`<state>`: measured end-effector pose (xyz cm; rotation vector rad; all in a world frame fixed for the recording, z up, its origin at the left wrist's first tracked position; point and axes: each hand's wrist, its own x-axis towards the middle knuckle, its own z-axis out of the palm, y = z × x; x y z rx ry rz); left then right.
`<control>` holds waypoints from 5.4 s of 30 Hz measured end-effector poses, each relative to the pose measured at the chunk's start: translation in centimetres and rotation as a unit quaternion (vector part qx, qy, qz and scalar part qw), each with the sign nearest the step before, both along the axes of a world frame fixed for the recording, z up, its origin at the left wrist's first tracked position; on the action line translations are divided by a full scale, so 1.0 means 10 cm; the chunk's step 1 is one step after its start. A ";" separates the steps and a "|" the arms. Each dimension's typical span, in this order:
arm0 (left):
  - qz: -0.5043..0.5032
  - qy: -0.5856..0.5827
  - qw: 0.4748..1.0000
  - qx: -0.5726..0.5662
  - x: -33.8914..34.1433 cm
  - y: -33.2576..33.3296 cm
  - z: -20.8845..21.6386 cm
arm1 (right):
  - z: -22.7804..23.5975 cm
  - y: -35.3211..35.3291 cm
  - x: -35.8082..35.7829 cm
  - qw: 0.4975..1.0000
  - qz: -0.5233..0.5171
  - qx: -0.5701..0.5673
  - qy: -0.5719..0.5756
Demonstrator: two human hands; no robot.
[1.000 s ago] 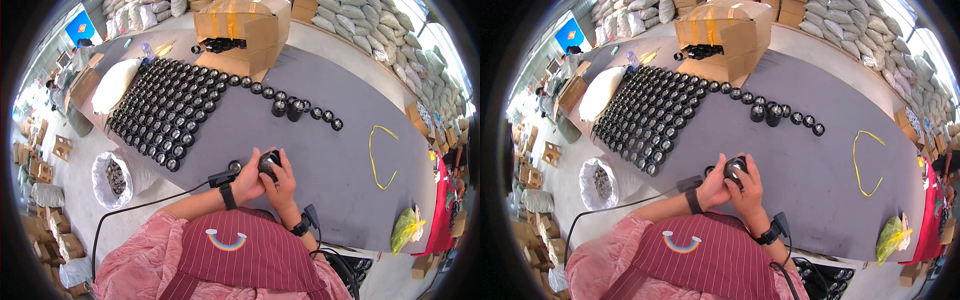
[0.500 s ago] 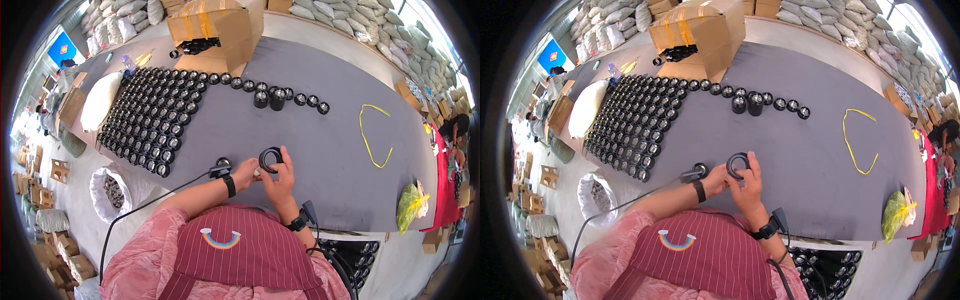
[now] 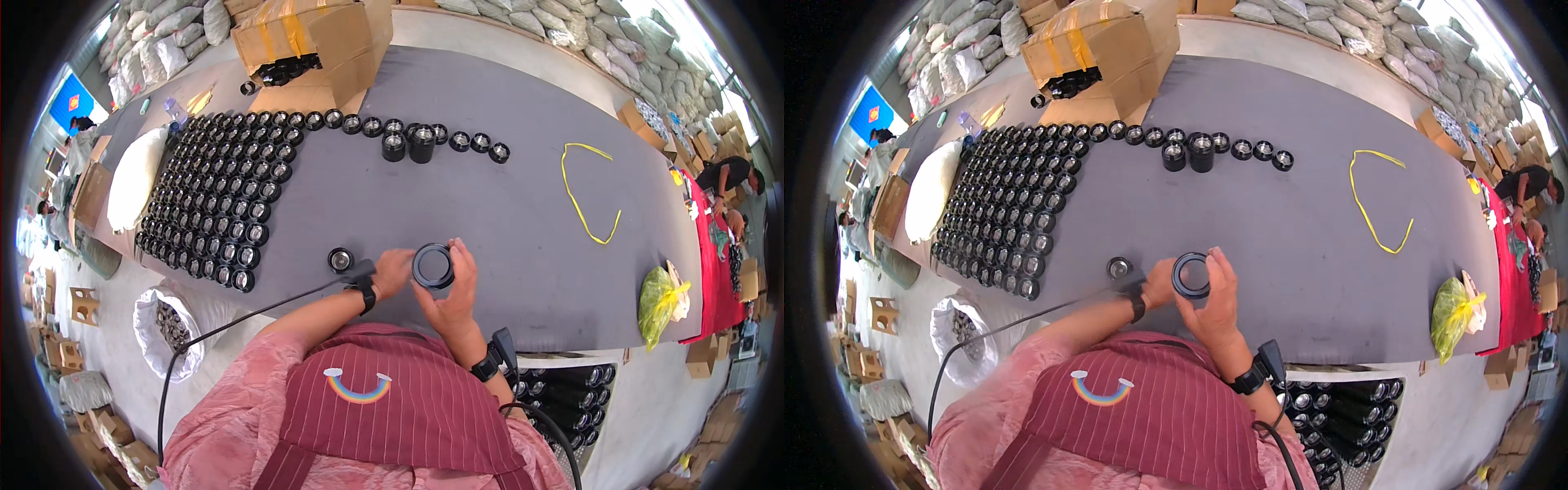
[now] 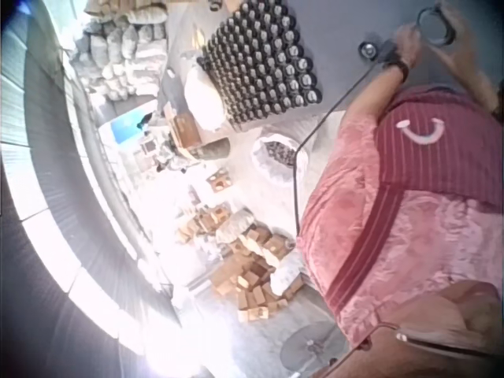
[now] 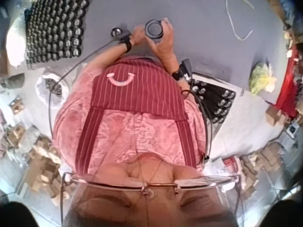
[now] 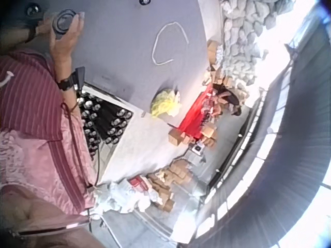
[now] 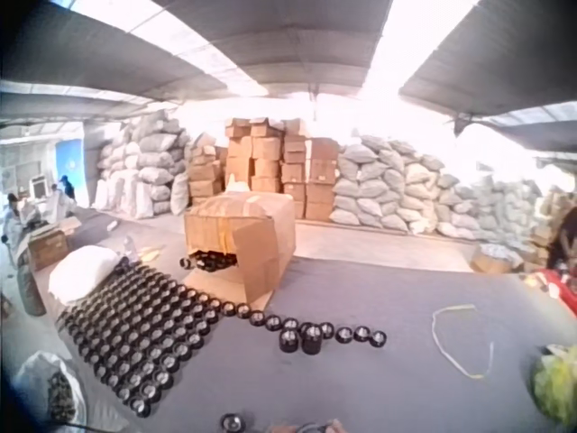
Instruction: Sorting, checking, and cleaning cylindrical lens components in a manufacturing setting.
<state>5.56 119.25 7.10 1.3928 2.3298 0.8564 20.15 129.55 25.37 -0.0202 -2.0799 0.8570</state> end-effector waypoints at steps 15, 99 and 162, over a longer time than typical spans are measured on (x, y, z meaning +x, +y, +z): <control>0.043 -0.770 0.570 0.283 0.37 -0.07 1.62 | -0.33 0.09 -0.12 0.886 0.217 -0.403 -0.068; 0.433 -0.375 0.774 0.271 -0.09 -2.25 1.39 | -1.72 -0.40 -0.68 0.386 0.345 -0.689 -0.507; 0.398 0.001 0.883 0.248 -7.60 -5.12 0.81 | -1.04 -3.87 -5.24 0.745 0.019 -0.448 -0.494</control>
